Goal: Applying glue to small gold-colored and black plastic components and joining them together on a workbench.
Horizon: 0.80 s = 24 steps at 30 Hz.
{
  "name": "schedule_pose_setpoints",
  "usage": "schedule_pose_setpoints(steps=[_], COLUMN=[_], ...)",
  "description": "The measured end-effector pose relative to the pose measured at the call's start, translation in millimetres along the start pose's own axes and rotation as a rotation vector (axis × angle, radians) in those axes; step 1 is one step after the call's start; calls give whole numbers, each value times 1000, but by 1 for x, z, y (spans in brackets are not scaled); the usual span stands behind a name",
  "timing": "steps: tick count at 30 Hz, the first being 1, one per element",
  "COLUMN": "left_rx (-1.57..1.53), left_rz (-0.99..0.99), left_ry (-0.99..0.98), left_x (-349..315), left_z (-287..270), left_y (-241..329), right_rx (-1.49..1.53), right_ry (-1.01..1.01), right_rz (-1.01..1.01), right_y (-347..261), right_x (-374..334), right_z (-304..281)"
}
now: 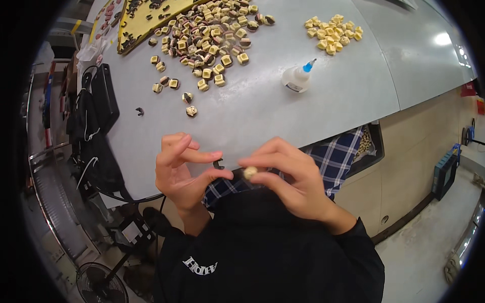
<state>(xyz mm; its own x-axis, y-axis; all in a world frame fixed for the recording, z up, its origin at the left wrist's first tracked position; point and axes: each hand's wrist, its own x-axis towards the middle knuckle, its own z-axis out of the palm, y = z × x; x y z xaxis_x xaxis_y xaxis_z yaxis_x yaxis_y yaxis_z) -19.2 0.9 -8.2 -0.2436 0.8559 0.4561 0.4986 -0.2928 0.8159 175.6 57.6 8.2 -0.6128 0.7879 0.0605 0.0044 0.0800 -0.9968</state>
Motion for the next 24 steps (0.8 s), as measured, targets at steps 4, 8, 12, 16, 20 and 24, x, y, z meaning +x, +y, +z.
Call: schedule_pose_setpoints(steps=[4,8,12,16,20,24], left_rx=[-23,39,19,1,34,-11], left_rz=[95,152,134,128,132,133], left_ry=[7,27,45,25,25,31], left_x=[-2,-4,-4,-4,-4,-5], left_z=[-3,-4,-3,-4,-4,-5], left_y=[1,0,1,2,3,3], right_rx=[213,501,648,599,604,687], right_ry=[-136,-111,-88,-155,-110,-208], right_rz=[259,391,484,457,530,515], right_y=[-6,-6,-2,-4,-13,-4], right_x=[12,16,18,21,26,25], right_z=[9,15,16,16,20,16])
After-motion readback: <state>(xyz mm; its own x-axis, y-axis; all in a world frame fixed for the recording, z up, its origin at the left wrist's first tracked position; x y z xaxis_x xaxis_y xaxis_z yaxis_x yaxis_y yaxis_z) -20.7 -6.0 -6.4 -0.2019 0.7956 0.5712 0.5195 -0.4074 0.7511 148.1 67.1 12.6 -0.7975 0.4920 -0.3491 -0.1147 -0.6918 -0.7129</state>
